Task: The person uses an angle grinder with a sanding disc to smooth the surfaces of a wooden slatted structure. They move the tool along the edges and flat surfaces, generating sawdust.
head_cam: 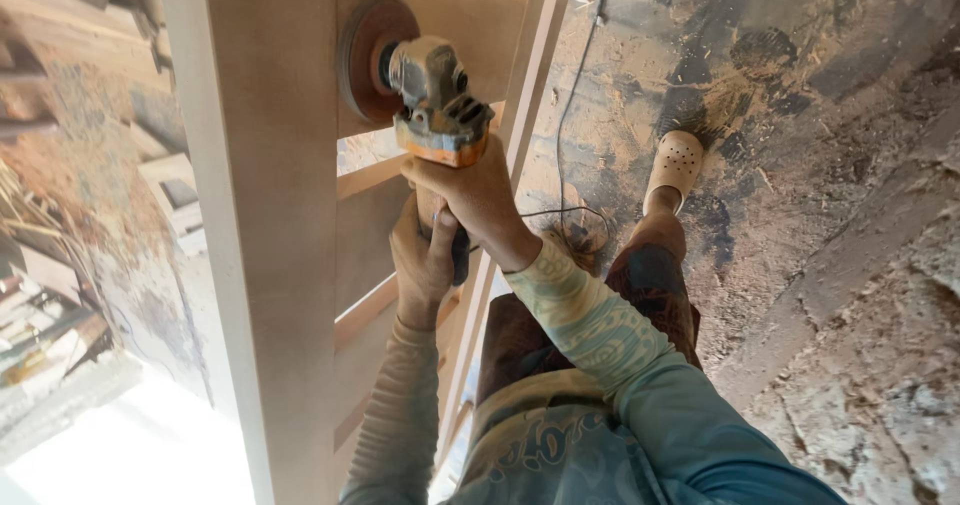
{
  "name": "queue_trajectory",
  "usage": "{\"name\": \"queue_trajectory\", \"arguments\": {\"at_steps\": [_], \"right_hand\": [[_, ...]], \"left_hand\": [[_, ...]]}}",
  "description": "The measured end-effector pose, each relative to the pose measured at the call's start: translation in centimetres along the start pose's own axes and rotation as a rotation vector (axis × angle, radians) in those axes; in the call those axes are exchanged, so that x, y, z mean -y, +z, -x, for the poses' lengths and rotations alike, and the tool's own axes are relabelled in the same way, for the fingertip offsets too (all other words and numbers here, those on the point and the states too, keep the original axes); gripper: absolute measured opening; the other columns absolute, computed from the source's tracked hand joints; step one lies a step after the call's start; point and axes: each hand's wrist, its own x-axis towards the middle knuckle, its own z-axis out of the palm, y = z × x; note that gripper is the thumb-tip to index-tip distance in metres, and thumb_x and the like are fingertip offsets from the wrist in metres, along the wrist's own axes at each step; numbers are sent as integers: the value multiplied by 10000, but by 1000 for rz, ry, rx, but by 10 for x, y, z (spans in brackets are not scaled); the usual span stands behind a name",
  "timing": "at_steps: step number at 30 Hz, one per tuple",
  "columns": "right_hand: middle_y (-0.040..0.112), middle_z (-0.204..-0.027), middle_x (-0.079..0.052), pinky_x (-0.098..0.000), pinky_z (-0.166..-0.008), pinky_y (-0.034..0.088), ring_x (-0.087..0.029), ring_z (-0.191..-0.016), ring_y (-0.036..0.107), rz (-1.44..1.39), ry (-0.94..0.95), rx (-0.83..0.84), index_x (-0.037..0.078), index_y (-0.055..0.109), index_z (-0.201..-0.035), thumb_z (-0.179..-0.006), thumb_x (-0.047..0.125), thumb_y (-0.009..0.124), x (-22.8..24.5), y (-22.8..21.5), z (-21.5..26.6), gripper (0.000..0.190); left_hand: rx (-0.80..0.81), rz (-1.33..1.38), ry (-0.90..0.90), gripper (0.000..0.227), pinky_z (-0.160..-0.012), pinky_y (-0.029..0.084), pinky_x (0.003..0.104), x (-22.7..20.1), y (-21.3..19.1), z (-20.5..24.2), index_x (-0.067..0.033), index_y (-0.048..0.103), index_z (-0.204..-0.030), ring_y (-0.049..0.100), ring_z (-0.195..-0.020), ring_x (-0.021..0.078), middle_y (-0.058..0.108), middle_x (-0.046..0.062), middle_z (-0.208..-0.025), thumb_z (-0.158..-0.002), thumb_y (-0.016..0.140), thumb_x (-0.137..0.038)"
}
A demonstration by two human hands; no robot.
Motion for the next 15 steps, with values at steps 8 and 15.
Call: {"name": "queue_trajectory", "arguments": {"at_steps": [8,15], "right_hand": [[688,-744,-54,-238,-465,480,-86,-550,607,-48,14,-30,-16,703,-940,-803,-7,792,-35,8,33,163],[712,-828,-64,-285,-625,579,-130,-702,692,-64,-70,12,-25,699,-973,-817,-7,797,-50,9,44,185]], "left_hand": [[0,-23,5,673,-651,553,298,27,-15,37,39,621,-1105,677,-728,119,696,73,-790,-989,580,-622],[-14,-18,-5,667,-604,551,290,38,-18,52,43,619,-1078,668,-665,119,693,67,-742,-983,591,-617]]}}
